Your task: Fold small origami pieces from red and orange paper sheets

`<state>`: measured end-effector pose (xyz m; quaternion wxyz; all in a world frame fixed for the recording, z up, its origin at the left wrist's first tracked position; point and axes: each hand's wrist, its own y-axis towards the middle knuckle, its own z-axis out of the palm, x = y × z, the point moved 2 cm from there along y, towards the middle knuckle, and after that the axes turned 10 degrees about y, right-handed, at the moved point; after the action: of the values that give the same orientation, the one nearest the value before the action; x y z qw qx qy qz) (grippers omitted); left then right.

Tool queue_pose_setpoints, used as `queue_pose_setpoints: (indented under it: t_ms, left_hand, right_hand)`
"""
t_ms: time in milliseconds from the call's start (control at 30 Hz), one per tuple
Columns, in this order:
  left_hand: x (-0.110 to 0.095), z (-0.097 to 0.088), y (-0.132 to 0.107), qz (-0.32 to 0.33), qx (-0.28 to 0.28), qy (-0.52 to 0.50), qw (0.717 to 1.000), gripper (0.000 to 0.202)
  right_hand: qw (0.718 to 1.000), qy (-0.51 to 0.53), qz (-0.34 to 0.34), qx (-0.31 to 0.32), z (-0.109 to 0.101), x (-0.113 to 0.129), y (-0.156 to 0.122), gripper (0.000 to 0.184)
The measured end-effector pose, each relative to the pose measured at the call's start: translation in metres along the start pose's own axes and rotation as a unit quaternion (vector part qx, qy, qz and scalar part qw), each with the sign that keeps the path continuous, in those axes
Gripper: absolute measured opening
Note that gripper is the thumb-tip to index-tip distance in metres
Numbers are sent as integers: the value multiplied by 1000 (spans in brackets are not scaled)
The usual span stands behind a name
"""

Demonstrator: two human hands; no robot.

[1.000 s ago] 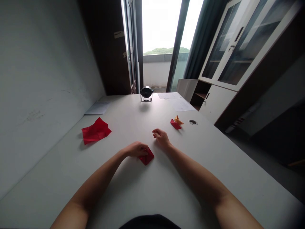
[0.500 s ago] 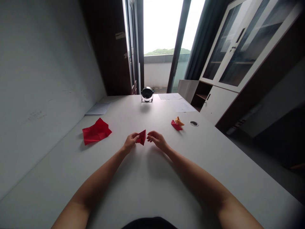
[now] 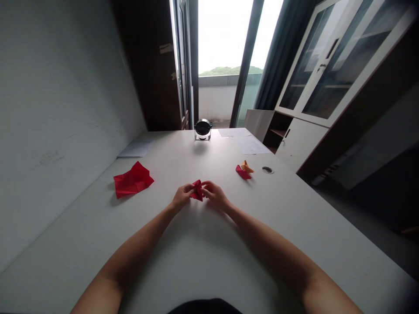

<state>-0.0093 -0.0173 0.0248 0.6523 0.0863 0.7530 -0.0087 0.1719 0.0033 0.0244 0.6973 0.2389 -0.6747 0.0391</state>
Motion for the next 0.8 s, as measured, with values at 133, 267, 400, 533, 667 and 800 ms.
queue_pose_setpoints:
  t_ms: [133,267,400,533,667,800]
  left_hand:
    - [3,3,0,9,17,8,1000,35]
    - [-2,1,-3,31,-21,48,998,31]
    - [-10,-3,-8,30,-59,114,991,45]
    - [-15,-3,-11,37,-68,135,988,51]
    - [-18,-3,-10,46,-84,127,987,40]
    - [-21,-4,-11,41,-77,119,989,42]
  right_hand:
    - [1000,0,19,14,2,-2,0,35]
    - [997,65,37,25,5,1,-1,35]
    - [993,100,49,32,7,7,-3,37]
    - [993,100,56,36,7,9,-3,39]
    - [993,98,53,37,4,6,-1,41]
    - [993,101,37,54,4,6,-1,42]
